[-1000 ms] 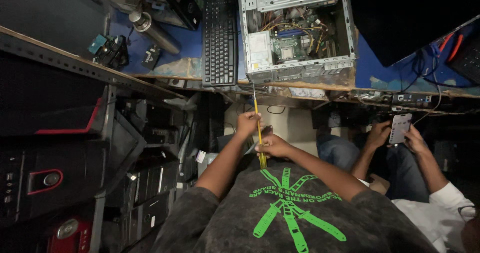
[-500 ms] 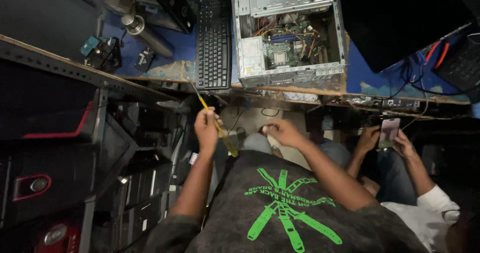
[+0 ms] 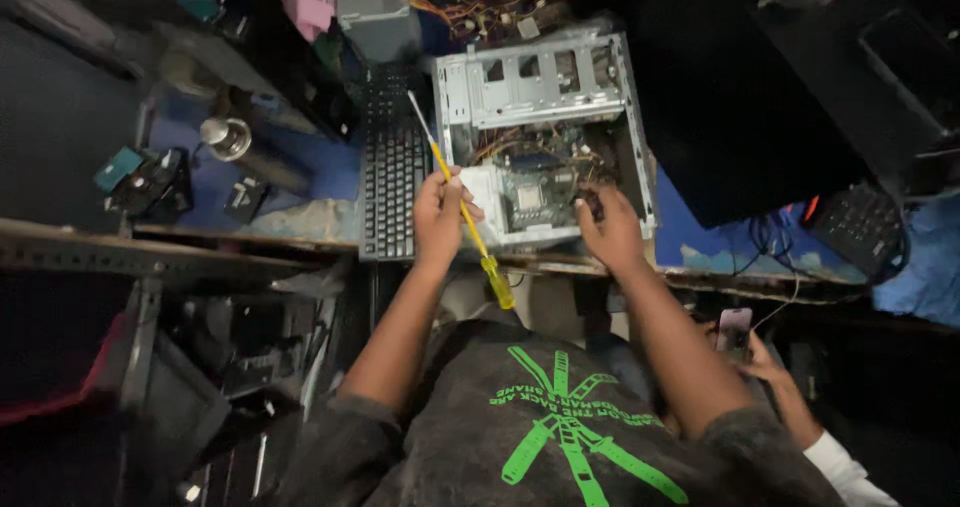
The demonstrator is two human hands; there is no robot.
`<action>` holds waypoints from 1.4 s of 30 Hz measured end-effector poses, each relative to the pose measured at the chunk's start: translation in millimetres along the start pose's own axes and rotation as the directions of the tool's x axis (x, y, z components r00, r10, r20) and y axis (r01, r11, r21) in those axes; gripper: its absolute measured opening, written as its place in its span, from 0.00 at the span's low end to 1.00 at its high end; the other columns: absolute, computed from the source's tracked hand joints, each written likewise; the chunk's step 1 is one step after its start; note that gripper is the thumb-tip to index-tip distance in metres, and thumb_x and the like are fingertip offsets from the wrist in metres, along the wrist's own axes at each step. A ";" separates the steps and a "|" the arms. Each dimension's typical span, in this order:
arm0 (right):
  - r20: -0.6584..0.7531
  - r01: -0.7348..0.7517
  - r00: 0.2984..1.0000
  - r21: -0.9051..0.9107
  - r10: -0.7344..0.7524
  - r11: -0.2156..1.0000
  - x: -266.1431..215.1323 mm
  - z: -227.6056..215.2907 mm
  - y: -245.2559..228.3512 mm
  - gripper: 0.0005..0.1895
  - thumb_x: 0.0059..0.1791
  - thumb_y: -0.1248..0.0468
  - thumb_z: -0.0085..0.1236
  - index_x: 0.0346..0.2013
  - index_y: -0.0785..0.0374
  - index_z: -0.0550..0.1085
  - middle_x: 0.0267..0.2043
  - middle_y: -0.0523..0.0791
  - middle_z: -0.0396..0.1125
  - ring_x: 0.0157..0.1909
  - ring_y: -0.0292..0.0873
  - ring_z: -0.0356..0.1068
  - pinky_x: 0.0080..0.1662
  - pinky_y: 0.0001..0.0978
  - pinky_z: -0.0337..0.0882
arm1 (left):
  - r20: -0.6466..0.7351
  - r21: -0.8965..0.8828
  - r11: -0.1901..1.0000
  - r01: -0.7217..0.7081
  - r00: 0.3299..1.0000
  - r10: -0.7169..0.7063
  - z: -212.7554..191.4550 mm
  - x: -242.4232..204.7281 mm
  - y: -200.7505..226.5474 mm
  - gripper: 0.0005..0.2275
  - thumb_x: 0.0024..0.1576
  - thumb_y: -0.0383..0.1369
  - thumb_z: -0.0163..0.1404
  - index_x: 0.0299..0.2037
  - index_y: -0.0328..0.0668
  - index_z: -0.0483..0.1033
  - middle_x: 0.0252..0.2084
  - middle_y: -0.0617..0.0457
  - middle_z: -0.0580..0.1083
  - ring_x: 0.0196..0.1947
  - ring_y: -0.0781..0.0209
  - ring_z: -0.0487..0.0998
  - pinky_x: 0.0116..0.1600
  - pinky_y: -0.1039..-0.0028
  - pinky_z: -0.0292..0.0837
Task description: The person uses a yellow screwdriver to remove screws from a desktop computer case. They then install a CPU fan onto the motherboard and secure it with screws. The person works inside an open computer case on a cluttered workbench.
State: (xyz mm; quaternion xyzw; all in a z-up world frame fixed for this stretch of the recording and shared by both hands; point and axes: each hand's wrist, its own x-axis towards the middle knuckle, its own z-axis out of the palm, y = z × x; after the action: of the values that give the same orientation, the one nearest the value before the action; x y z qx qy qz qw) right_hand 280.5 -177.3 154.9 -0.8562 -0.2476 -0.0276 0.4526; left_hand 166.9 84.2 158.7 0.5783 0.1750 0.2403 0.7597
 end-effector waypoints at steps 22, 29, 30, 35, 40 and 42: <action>-0.340 0.098 0.788 -0.754 -0.514 0.649 188.8 -170.6 5.6 0.39 0.53 0.55 0.75 0.67 0.70 0.61 0.66 0.57 0.57 0.66 0.58 0.59 0.63 0.49 0.63 | 0.005 0.645 0.760 -0.077 0.995 0.096 8.1 89.8 -15.8 0.19 0.62 0.30 0.51 0.63 0.35 0.71 0.40 0.44 0.79 0.34 0.55 0.81 0.39 0.68 0.77; -0.246 0.112 0.930 -0.522 -0.275 0.846 251.4 -209.5 15.7 0.43 0.50 0.59 0.71 0.70 0.71 0.56 0.69 0.61 0.53 0.68 0.60 0.61 0.62 0.52 0.71 | 0.077 0.790 0.573 -0.218 0.963 0.260 5.9 98.8 5.9 0.20 0.56 0.29 0.53 0.60 0.37 0.73 0.49 0.39 0.75 0.49 0.41 0.77 0.54 0.58 0.73; -0.232 0.101 0.944 -0.473 -0.235 0.875 253.4 -209.2 21.3 0.39 0.52 0.60 0.69 0.70 0.70 0.58 0.67 0.60 0.56 0.65 0.57 0.64 0.60 0.50 0.73 | 0.043 0.781 0.604 -0.156 0.979 0.198 5.8 98.1 4.1 0.19 0.56 0.30 0.53 0.59 0.38 0.73 0.48 0.40 0.75 0.48 0.42 0.77 0.53 0.59 0.73; -0.275 0.195 0.927 -0.224 -0.254 0.955 144.0 -198.8 96.8 0.38 0.49 0.64 0.69 0.68 0.68 0.60 0.64 0.56 0.59 0.62 0.53 0.66 0.57 0.46 0.73 | 0.113 0.817 0.494 -0.298 0.922 0.369 6.3 102.1 -6.4 0.17 0.54 0.28 0.54 0.54 0.37 0.75 0.46 0.41 0.75 0.49 0.39 0.76 0.55 0.57 0.71; 0.145 -0.104 0.985 0.099 0.089 0.990 -47.4 -164.2 201.9 0.38 0.46 0.68 0.68 0.67 0.66 0.61 0.60 0.52 0.63 0.59 0.48 0.67 0.54 0.43 0.73 | 0.114 0.779 0.526 -0.342 0.902 0.417 0.8 99.3 -16.9 0.15 0.54 0.28 0.54 0.52 0.37 0.76 0.46 0.42 0.76 0.49 0.41 0.76 0.56 0.58 0.72; 0.340 -0.260 0.924 0.223 0.175 0.939 -98.2 -148.2 226.4 0.38 0.44 0.70 0.68 0.67 0.65 0.62 0.59 0.50 0.64 0.57 0.46 0.68 0.53 0.42 0.73 | 0.116 0.775 0.528 -0.347 0.900 0.421 0.7 100.3 -16.5 0.14 0.54 0.27 0.53 0.51 0.38 0.76 0.45 0.43 0.76 0.49 0.42 0.76 0.57 0.58 0.72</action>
State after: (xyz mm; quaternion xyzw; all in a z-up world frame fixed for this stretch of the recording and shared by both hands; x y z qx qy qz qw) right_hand 322.3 -439.2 43.2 -0.8038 -0.2206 0.1935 0.5175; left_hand 252.5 137.0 144.3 0.8622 0.1623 0.3256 0.3526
